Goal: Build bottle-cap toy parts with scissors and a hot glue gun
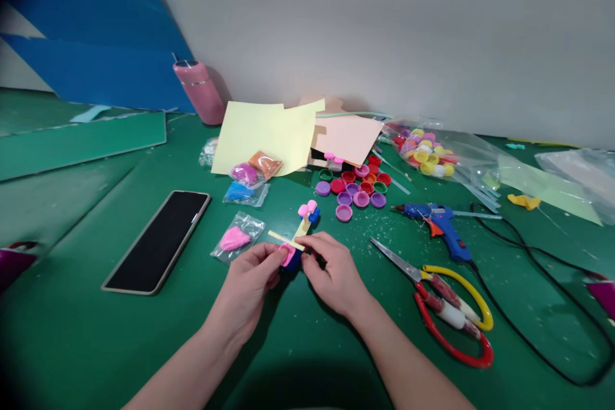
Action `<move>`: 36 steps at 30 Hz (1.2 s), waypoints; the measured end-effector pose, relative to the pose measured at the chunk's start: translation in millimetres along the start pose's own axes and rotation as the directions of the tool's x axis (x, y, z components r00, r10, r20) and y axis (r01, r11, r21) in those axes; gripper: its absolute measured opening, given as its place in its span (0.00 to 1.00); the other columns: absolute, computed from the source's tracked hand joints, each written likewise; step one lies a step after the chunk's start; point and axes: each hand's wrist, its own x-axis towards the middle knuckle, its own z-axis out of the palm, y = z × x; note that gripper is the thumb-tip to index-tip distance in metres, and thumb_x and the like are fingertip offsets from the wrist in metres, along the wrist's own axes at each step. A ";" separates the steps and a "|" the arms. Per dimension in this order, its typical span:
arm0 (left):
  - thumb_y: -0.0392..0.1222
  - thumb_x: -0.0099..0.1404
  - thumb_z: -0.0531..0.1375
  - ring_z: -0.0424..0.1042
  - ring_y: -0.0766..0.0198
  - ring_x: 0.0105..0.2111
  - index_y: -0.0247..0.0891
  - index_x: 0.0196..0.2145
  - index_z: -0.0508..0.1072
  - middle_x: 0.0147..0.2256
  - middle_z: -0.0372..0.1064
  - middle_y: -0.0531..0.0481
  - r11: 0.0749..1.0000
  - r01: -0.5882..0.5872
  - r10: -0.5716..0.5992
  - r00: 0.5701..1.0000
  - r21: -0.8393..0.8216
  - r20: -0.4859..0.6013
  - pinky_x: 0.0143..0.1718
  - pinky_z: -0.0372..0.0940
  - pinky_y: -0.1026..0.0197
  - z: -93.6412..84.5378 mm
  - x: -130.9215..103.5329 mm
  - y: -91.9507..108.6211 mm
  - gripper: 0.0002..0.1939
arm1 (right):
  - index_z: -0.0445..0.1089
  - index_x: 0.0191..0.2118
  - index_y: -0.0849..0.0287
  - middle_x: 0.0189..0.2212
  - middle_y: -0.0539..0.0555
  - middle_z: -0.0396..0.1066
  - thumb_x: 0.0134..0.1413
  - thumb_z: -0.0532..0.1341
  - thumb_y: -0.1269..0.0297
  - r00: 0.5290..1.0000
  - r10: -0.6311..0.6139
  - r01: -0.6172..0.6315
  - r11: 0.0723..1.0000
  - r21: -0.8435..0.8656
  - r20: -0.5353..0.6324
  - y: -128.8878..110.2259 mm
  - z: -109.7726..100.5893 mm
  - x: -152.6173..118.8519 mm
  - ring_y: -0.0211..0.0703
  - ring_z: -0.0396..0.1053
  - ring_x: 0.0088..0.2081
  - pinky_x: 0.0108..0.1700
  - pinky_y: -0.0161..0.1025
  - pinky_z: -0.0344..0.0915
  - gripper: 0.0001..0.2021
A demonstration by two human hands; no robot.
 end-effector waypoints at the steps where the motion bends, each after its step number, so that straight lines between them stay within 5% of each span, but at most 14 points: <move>1: 0.41 0.49 0.63 0.50 0.76 0.17 0.34 0.21 0.68 0.18 0.59 0.59 1.000 0.000 0.000 1.000 -0.002 0.001 0.18 0.45 0.68 0.1 -0.1 0.2 0.09 | 0.69 0.45 0.56 0.35 0.53 0.67 0.51 0.54 0.75 1.000 0.002 -0.002 1.000 -0.001 0.000 -0.8 -0.1 -0.6 0.41 0.67 0.34 0.38 0.37 0.63 0.16; 36: 0.41 0.45 0.65 0.51 0.75 0.15 0.33 0.19 0.70 0.16 0.61 0.57 1.000 -0.020 0.020 1.000 0.004 -0.018 0.18 0.46 0.67 1.7 -2.1 2.8 0.09 | 0.68 0.43 0.57 0.33 0.53 0.66 0.53 0.54 0.68 0.997 0.003 -0.002 1.000 0.014 -0.077 -6.5 3.8 -4.7 0.40 0.65 0.31 0.33 0.36 0.63 0.12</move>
